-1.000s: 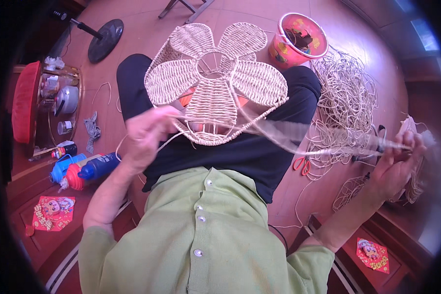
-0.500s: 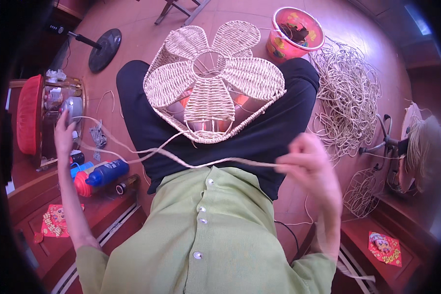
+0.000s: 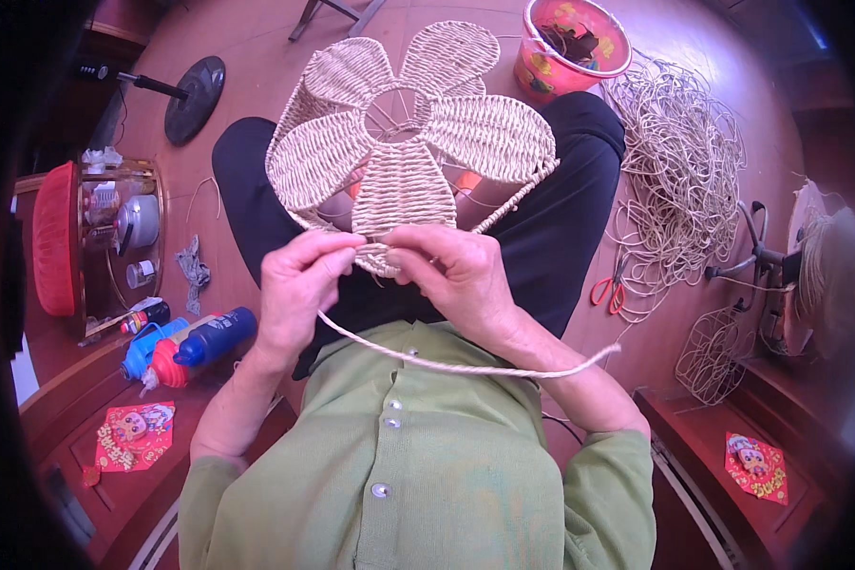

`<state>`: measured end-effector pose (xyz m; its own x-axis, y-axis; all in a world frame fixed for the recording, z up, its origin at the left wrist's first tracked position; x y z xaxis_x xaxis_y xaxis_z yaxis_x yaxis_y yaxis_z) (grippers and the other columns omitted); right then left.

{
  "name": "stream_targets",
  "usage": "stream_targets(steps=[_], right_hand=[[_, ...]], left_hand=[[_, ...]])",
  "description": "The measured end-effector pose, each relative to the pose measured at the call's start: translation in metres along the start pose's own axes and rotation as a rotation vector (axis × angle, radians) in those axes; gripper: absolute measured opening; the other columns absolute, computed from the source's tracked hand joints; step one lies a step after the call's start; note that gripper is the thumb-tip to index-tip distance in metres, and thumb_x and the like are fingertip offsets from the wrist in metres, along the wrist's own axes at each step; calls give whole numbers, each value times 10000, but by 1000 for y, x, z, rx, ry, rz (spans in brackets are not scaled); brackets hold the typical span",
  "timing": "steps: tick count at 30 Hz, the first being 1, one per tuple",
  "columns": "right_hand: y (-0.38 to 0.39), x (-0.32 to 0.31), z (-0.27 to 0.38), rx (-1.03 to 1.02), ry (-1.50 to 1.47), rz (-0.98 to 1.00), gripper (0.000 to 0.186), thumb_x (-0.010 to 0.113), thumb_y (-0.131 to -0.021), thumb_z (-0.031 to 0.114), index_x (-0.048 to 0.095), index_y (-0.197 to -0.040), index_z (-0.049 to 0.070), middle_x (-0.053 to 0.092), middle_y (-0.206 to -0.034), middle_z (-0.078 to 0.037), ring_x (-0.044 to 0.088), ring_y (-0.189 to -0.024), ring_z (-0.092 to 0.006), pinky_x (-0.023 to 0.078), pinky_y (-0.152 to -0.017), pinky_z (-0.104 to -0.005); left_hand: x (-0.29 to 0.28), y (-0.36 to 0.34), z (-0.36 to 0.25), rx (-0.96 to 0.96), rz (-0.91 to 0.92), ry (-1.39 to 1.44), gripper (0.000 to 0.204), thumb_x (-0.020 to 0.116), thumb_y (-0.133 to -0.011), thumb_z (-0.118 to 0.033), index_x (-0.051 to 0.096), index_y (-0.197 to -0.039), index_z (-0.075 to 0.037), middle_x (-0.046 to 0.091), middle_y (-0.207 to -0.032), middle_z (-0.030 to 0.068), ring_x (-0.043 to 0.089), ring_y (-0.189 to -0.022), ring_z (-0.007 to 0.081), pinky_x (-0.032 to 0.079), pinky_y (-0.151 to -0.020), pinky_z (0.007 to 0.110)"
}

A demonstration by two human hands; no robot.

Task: Weaving a decorative wicker flower by hand.

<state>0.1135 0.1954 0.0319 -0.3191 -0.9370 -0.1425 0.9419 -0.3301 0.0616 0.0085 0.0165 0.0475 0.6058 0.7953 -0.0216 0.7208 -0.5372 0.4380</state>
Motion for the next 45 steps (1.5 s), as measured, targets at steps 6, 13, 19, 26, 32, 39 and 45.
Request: stream_targets(steps=[6, 13, 19, 26, 32, 39, 45], right_hand=[[4, -27, 13, 4, 368, 156, 128, 629, -981, 75, 591, -903, -19, 651, -928, -160, 643, -688, -282, 512, -633, -399], [-16, -17, -4, 209, 208, 570, 317, 507, -1069, 221, 589, -910, -41, 556, -859, -94, 598, -580, -176, 498, -600, -354], [1, -13, -7, 321, -52, 440, 332, 475, -1100, 247, 594, -921, -6, 517, -912, -29, 550, -637, -74, 486, -628, -266], [0, -15, -8, 544, -402, 353, 324, 479, -1092, 331, 598, -969, 56, 562, -913, -4, 605, -652, -67, 485, -575, -241], [-20, -27, -9, 723, -688, 243, 338, 419, -1122, 381, 549, -1007, 91, 538, -836, 32, 582, -572, -52, 409, -464, -172], [7, -32, 24, -249, 545, 35, 407, 727, -881, 91, 592, -1261, 40, 696, -919, -128, 703, -738, -309, 566, -611, -384], [30, -31, 13, -163, -53, -56, 170, 762, -860, 42, 718, -1024, 34, 646, -821, -102, 656, -656, -222, 532, -587, -339]], left_hand=[[-7, -26, -10, 306, 20, -548, 81, 717, -866, 5, 759, -933, 21, 739, -819, 33, 693, -778, 69, 543, -677, 236], [13, -34, 0, 250, 51, -589, 78, 742, -853, -19, 704, -914, 13, 705, -773, 18, 650, -709, 49, 524, -648, 235], [20, -26, -3, 588, -16, -800, 103, 743, -836, -6, 696, -927, -22, 653, -816, 69, 652, -714, 190, 522, -640, 315], [25, -51, -22, 986, 334, -998, 199, 805, -720, -86, 719, -899, -76, 601, -888, 46, 588, -884, 252, 483, -771, 388], [30, -70, -32, 1028, 603, -1102, 225, 794, -678, -68, 705, -883, -41, 607, -875, 62, 584, -851, 254, 472, -773, 389], [36, -36, -51, 1178, 381, -778, 266, 722, -685, -5, 643, -939, -2, 633, -1023, 139, 608, -921, 328, 501, -833, 442], [48, -11, -23, 526, 367, -321, 234, 741, -853, -16, 672, -1076, -2, 697, -1089, 183, 678, -996, 343, 541, -871, 410]])
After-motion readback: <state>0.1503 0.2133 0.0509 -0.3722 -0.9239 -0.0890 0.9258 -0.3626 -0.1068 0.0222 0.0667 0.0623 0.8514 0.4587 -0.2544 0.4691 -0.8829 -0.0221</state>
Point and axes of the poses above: each hand's wrist, its own y-axis away from the middle knuckle, its own x-axis out of the palm, z = x × y, the point moved 2 cm from there along -y, towards the middle knuckle
